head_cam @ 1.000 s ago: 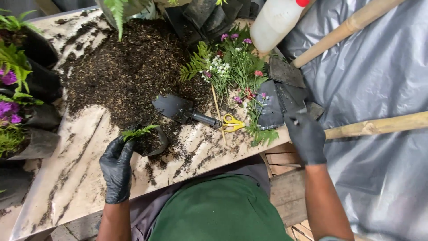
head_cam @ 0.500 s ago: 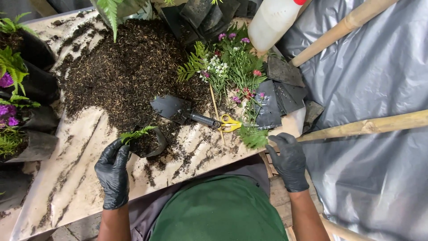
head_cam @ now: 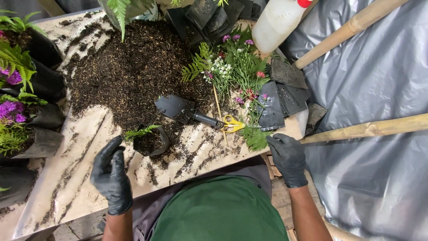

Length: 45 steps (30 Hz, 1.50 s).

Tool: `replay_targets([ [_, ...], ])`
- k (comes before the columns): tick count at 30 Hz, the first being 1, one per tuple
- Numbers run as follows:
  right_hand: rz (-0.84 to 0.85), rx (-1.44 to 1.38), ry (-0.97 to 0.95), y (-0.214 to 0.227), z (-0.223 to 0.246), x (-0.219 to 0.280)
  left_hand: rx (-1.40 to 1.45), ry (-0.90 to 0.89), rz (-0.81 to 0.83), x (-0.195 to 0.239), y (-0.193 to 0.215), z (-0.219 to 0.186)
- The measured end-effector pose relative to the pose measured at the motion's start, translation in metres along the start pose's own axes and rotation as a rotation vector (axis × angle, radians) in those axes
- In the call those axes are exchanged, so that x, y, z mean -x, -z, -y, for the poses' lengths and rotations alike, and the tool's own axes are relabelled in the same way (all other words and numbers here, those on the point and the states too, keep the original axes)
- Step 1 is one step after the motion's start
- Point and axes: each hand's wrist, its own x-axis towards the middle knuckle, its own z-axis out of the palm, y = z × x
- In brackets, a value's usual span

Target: Planting small flower arrangements into a pot using soil and a trowel.

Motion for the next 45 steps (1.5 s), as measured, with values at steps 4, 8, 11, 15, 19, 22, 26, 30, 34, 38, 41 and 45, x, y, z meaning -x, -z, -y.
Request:
replay_targets([
  [4, -0.079, -0.16, -0.087, 0.021, 0.02, -0.014, 0.012, -0.408, -0.123, 0.004, 0.003, -0.048],
  [8, -0.187, -0.29, -0.039, 0.065, 0.044, -0.036, 0.106, -0.284, -0.1, 0.034, -0.001, -0.094],
  [11, -0.368, -0.091, 0.105, 0.081, 0.057, -0.043, 0.095, -0.042, 0.365, 0.038, -0.017, -0.131],
  [15, -0.383, 0.078, 0.111, 0.069, 0.084, -0.043, 0.043, 0.371, 0.916, 0.024, -0.05, -0.167],
  [19, -0.165, -0.239, 0.013, 0.06, 0.146, -0.057, 0.269, 0.579, 0.938, 0.022, -0.078, -0.187],
  [22, -0.185, -0.151, 0.413, 0.051, 0.16, -0.058, 0.227, 0.787, 0.685, 0.024, -0.095, -0.178],
  [26, -0.279, -0.082, 0.382, 0.019, 0.166, -0.046, 0.221, 0.534, 0.6, 0.025, -0.093, -0.154],
  [30, -0.336, -0.456, 0.294, 0.01, 0.171, -0.05, 0.101, 0.684, 0.554, 0.023, -0.093, -0.154],
  [34, -0.074, -0.798, -0.127, 0.015, 0.173, -0.054, 0.031, 0.667, 0.648, 0.022, -0.094, -0.154],
  [38, 0.19, -0.919, -0.384, 0.039, 0.17, -0.079, -0.021, 0.642, 0.737, 0.02, -0.098, -0.154],
  [41, 0.406, -1.051, -0.486, 0.023, 0.167, -0.084, -0.076, 0.618, 0.804, 0.019, -0.097, -0.15],
  [45, 0.438, -1.076, -0.34, -0.007, 0.165, -0.08, -0.208, 0.444, 0.818, 0.014, -0.089, -0.128],
])
